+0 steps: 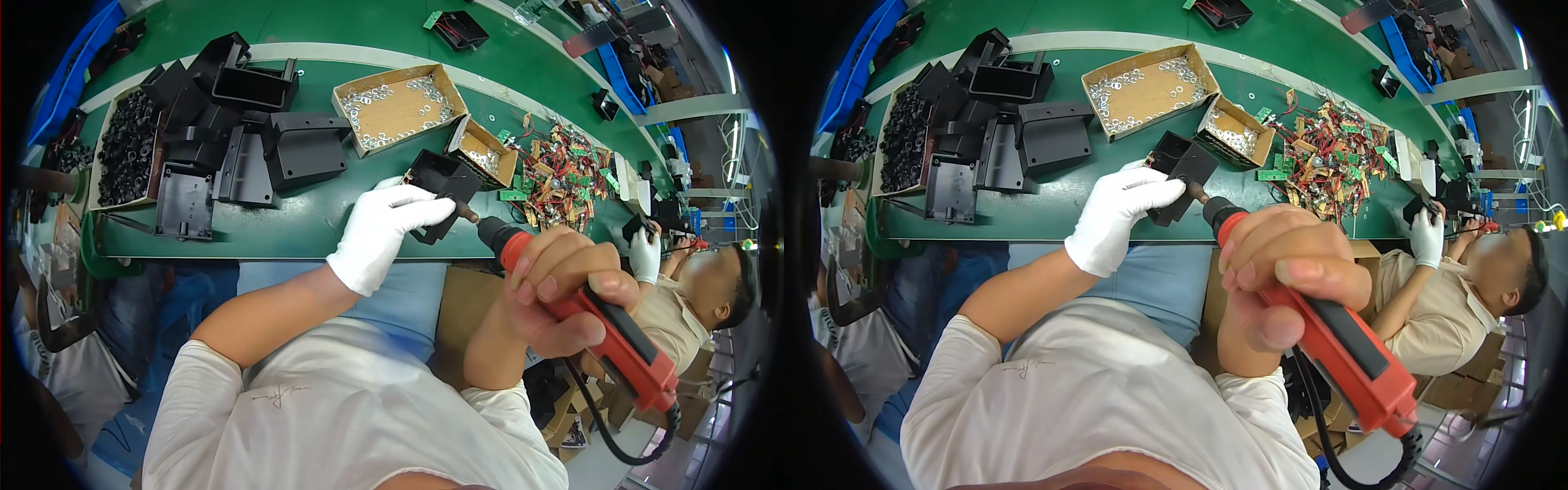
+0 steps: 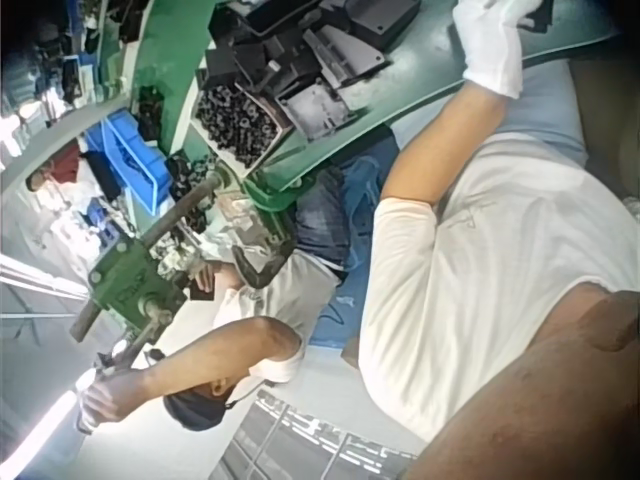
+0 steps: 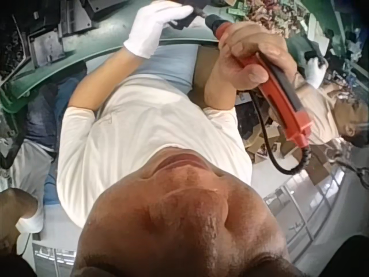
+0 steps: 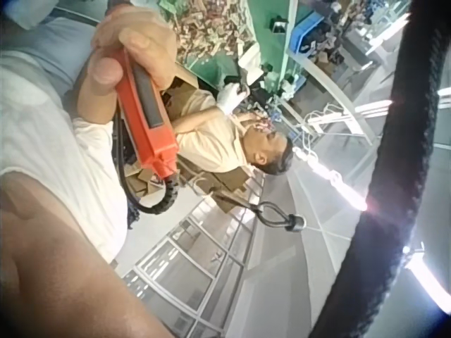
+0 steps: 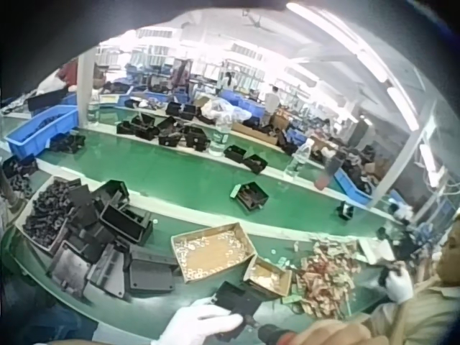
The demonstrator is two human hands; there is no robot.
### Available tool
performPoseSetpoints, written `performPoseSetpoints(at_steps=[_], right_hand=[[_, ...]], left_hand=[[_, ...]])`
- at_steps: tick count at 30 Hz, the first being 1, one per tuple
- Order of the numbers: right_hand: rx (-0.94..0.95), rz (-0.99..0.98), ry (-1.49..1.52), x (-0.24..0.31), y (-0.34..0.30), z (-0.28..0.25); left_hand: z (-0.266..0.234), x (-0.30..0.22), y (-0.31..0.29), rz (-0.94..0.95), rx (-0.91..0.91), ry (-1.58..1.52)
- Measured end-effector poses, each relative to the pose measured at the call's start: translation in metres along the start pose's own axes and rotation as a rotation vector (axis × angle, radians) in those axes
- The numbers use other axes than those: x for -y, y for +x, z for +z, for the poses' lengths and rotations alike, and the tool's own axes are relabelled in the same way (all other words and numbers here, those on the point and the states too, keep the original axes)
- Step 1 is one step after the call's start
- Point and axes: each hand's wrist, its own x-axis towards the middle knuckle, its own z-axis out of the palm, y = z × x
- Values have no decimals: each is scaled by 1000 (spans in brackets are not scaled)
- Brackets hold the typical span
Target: Assemble electronic components using an electric screwdriver.
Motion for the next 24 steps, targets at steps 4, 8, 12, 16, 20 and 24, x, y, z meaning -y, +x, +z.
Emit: performPoseSetpoints(at_steps=[4,8,12,16,20,24], right_hand=[[-32,-20,20,-3,3,3],[-145,129,142,12,24,-12],[-368,313,73,-1,23,-67],[-547,680,-252,-21,-7,-106],[-416,882,-810,-10,-83,-114],[-104,1213,-1106,25,-94,-122]], left_hand=[[1,-1,3,-2,-17,-41],[-4,-8,3,-57,-29,-88],[-3,-9,5,-87,-11,-177],[-9,-7,4,-91,40,-164],[-10,-7,3,-65,71,-122],[-6,-6,-2,-53,45,-104]])
